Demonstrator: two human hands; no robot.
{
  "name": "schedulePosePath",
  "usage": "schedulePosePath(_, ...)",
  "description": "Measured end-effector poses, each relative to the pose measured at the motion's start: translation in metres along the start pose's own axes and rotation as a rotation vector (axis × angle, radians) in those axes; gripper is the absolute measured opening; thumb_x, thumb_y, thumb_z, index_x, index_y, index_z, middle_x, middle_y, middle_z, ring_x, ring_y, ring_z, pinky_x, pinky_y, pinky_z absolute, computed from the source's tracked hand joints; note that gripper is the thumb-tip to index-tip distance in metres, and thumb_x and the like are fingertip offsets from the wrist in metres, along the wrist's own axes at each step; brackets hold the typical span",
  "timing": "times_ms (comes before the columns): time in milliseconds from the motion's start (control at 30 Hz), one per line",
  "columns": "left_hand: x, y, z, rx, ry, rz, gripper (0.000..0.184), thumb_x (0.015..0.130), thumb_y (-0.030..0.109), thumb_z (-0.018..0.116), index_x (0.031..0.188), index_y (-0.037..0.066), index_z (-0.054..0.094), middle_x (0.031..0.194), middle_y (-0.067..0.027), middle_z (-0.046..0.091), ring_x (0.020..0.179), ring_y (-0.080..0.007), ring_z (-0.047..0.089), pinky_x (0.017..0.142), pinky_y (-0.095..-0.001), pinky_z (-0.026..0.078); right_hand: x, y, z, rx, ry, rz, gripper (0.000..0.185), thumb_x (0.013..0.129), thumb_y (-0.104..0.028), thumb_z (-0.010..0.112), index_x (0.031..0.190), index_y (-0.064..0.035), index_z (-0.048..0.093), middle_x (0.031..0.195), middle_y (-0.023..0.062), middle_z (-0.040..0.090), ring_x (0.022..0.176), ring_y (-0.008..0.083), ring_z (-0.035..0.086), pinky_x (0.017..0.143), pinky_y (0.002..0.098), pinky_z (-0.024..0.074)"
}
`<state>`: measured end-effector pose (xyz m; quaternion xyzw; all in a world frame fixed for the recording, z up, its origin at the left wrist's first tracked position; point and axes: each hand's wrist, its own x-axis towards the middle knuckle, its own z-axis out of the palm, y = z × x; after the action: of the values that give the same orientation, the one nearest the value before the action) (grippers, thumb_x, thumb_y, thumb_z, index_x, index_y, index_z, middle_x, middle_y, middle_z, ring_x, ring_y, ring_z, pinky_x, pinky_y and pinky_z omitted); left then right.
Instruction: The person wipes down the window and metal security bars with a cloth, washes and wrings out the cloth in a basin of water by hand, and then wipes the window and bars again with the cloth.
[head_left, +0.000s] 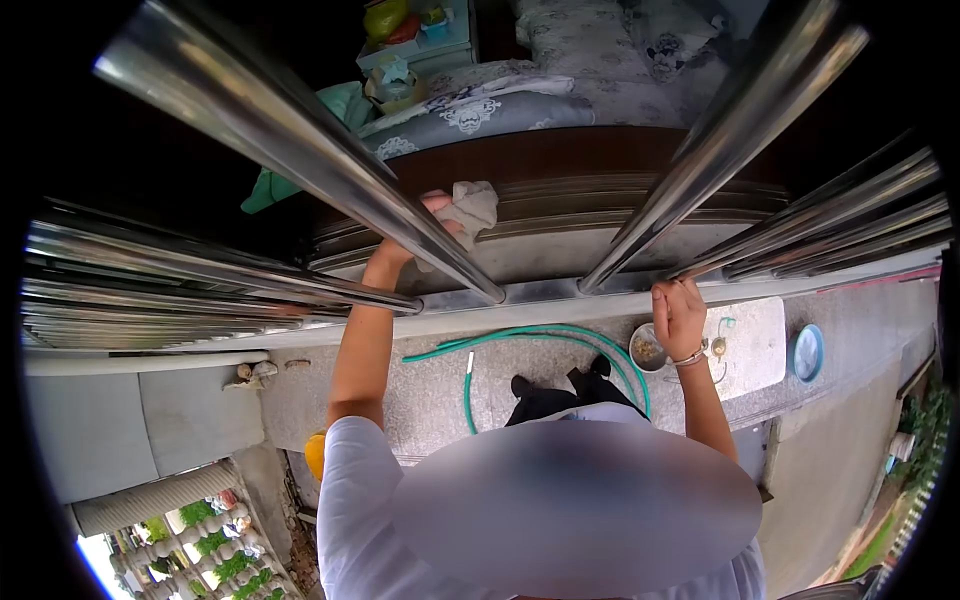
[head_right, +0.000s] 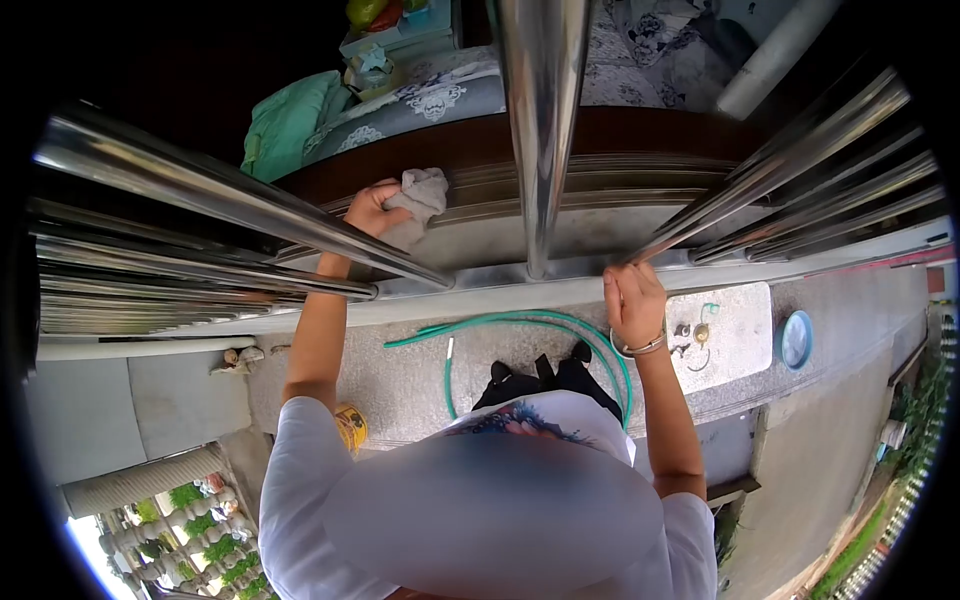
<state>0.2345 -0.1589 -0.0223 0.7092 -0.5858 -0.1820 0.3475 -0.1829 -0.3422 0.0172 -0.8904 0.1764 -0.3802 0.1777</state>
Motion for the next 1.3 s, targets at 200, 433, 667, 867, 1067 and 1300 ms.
schedulePosePath(200,-0.014,0.002,-0.002,0.137,0.121,0.279,0.031,0.075,0.012,0.072,0.104,0.002,0.064,0.100,-0.0157,0.061,0.092,-0.0333,0.058,0.081,-0.0375,0.049,-0.005,-0.004,-0.003,-0.029,-0.033,0.015,0.002,0.082,-0.003,0.062,0.083,-0.0024,0.060,0.072,0.0114,0.057,0.068,0.0314,0.056,0.060,0.0393,0.0448)
schedulePosePath(433,-0.117,0.049,-0.011,0.500,0.321,-0.283,0.032,0.083,0.013,0.061,0.105,-0.008,0.053,0.098,-0.0312,0.059,0.093,-0.0484,0.056,0.080,-0.0479,0.047,-0.026,0.013,-0.006,0.286,-0.024,0.340,0.008,0.088,-0.005,0.057,0.083,-0.0017,0.061,0.076,0.0104,0.062,0.068,0.0275,0.059,0.063,0.0351,0.0468)
schedulePosePath(667,-0.168,0.196,-0.035,-0.655,0.200,-0.778,0.028,0.091,0.013,0.059,0.114,-0.002,0.061,0.107,-0.0064,0.066,0.098,-0.0130,0.059,0.088,-0.0270,0.045,-0.026,0.045,-0.027,0.196,0.116,0.405,0.012,0.091,-0.005,0.054,0.083,-0.0010,0.061,0.077,0.0108,0.064,0.071,0.0267,0.062,0.067,0.0344,0.0478)
schedulePosePath(867,-0.085,0.174,0.014,-0.519,0.472,-0.533,0.030,0.093,0.015,0.061,0.117,-0.002,0.059,0.107,-0.0062,0.065,0.094,-0.0129,0.057,0.087,-0.0262,0.044,0.002,0.056,-0.003,0.026,0.128,0.071,0.002,0.084,-0.003,0.056,0.082,-0.0019,0.056,0.073,0.0141,0.054,0.068,0.0343,0.050,0.061,0.0442,0.0419)
schedulePosePath(1067,0.003,0.121,0.013,-0.340,0.353,-0.165,0.035,0.085,0.005,0.068,0.118,0.001,0.058,0.103,-0.0081,0.065,0.090,-0.0121,0.058,0.081,-0.0257,0.047,0.006,0.075,0.013,-0.123,0.095,0.161,0.006,0.079,-0.013,0.059,0.084,-0.0100,0.059,0.066,0.0103,0.056,0.066,0.0323,0.056,0.059,0.0446,0.0460)
schedulePosePath(1300,0.133,0.135,0.074,0.146,-0.220,0.370,0.038,0.074,0.015,0.073,0.110,0.004,0.065,0.102,-0.0107,0.058,0.098,-0.0299,0.056,0.087,-0.0368,0.045,0.010,0.071,0.009,-0.159,-0.010,0.346,0.012,0.082,-0.019,0.060,0.086,-0.0099,0.067,0.086,0.0093,0.068,0.077,0.0340,0.064,0.067,0.0413,0.0514)
